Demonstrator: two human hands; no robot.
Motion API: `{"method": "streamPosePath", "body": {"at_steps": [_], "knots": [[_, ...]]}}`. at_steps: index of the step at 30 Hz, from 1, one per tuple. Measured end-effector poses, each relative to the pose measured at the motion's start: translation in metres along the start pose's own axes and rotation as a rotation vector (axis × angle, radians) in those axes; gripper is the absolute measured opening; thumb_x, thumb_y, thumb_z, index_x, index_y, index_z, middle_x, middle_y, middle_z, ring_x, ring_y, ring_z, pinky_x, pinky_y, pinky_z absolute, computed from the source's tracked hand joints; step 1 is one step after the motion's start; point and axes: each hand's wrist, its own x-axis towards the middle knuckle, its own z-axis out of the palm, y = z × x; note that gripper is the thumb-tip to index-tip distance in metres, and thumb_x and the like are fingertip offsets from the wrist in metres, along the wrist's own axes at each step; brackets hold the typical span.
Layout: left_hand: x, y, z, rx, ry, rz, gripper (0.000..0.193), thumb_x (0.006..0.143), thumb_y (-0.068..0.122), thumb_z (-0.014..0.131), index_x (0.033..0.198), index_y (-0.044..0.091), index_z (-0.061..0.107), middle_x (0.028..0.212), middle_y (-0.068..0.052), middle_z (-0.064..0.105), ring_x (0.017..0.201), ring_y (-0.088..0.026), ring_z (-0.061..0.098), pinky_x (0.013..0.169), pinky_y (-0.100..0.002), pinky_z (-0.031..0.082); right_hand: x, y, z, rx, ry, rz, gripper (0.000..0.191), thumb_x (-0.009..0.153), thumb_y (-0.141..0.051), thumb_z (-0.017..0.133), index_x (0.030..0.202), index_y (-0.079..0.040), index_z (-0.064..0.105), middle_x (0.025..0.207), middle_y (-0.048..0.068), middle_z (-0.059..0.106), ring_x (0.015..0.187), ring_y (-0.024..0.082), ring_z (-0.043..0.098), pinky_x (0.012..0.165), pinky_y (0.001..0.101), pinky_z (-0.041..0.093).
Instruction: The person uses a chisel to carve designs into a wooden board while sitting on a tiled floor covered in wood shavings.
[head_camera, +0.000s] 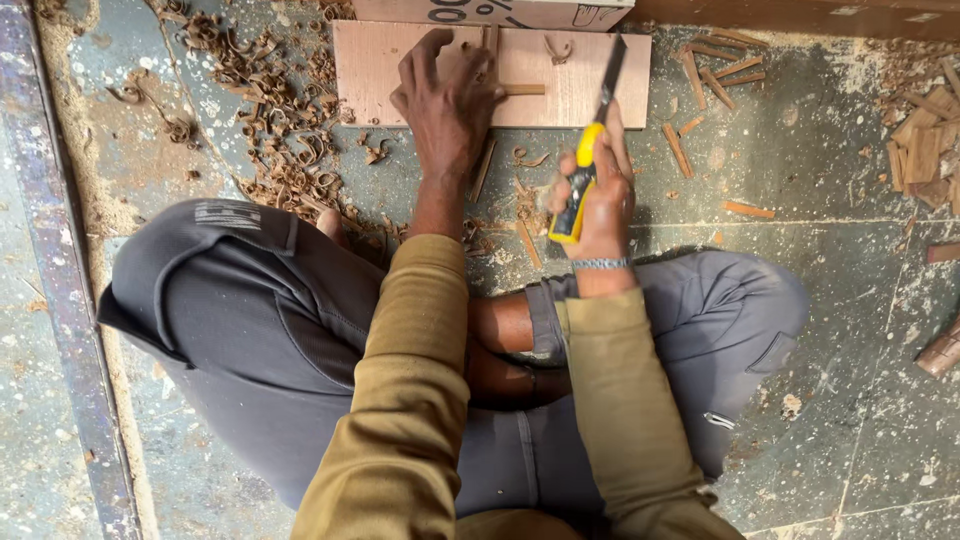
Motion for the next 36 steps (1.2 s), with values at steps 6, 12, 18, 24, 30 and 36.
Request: {"method": "streamPosePath", "body": {"at_steps": [6, 12, 18, 24, 30, 36], "knots": [[-0.006, -0.007, 0.018, -0.067, 0.082, 0.039, 0.035, 0.071, 0.035, 0.097, 0.097, 0.021, 0.078, 0.123, -0.001, 0.060, 0.118, -0.022, 0.052, 0.089, -0.041, 0.043, -0.022, -0.003, 0.005, -0.139, 0.063, 0.007, 0.062, 0.111, -0.026, 0.049, 0.167, -0.027, 0.025, 0.081, 0.007, 0.058, 0.057, 0.012, 0.056, 0.047, 0.0263, 0.049], [-0.015, -0.005, 0.022, 0.019, 0.038, 0.037, 0.025, 0.082, 0.036, 0.094, 0.085, 0.019, 0.075, 0.118, 0.001, 0.059, 0.113, -0.019, 0.051, 0.092, -0.041, 0.043, -0.020, -0.001, 0.008, -0.167, 0.043, -0.004, 0.060, 0.111, -0.030, 0.045, 0.167, -0.025, 0.024, 0.080, 0.006, 0.057, 0.056, 0.012, 0.056, 0.045, 0.0273, 0.050], [-0.012, 0.003, 0.006, 0.048, 0.013, -0.020, 0.056, 0.064, 0.050, 0.096, 0.104, 0.020, 0.071, 0.121, -0.001, 0.055, 0.115, -0.022, 0.049, 0.090, -0.046, 0.037, -0.023, -0.001, 0.007, -0.247, -0.063, -0.032, 0.061, 0.113, -0.030, 0.047, 0.169, -0.023, 0.023, 0.083, 0.007, 0.058, 0.057, 0.013, 0.056, 0.048, 0.0290, 0.052], [-0.010, 0.005, -0.006, 0.062, -0.043, -0.042, 0.081, 0.061, 0.052, 0.098, 0.126, 0.024, 0.059, 0.126, 0.002, 0.053, 0.118, -0.023, 0.048, 0.094, -0.047, 0.036, -0.035, 0.002, 0.014, -0.422, -0.060, 0.073, 0.064, 0.109, -0.030, 0.049, 0.167, -0.024, 0.023, 0.077, 0.006, 0.057, 0.051, 0.014, 0.057, 0.042, 0.0300, 0.051], [-0.010, 0.000, 0.001, 0.059, -0.047, -0.083, 0.092, 0.063, 0.049, 0.099, 0.137, 0.024, 0.051, 0.132, 0.001, 0.050, 0.122, -0.024, 0.048, 0.096, -0.048, 0.036, -0.042, 0.013, 0.020, -0.502, -0.122, 0.116, 0.066, 0.107, -0.036, 0.051, 0.166, -0.024, 0.024, 0.077, 0.005, 0.057, 0.050, 0.013, 0.056, 0.041, 0.0304, 0.050], [-0.009, -0.008, 0.011, 0.090, -0.071, -0.136, 0.103, 0.059, 0.042, 0.101, 0.142, 0.017, 0.044, 0.140, -0.007, 0.046, 0.122, -0.029, 0.046, 0.093, -0.052, 0.038, -0.043, 0.022, 0.024, -0.638, -0.143, 0.110, 0.064, 0.108, -0.037, 0.049, 0.166, -0.021, 0.027, 0.076, 0.005, 0.057, 0.052, 0.012, 0.056, 0.043, 0.0292, 0.051]]}}
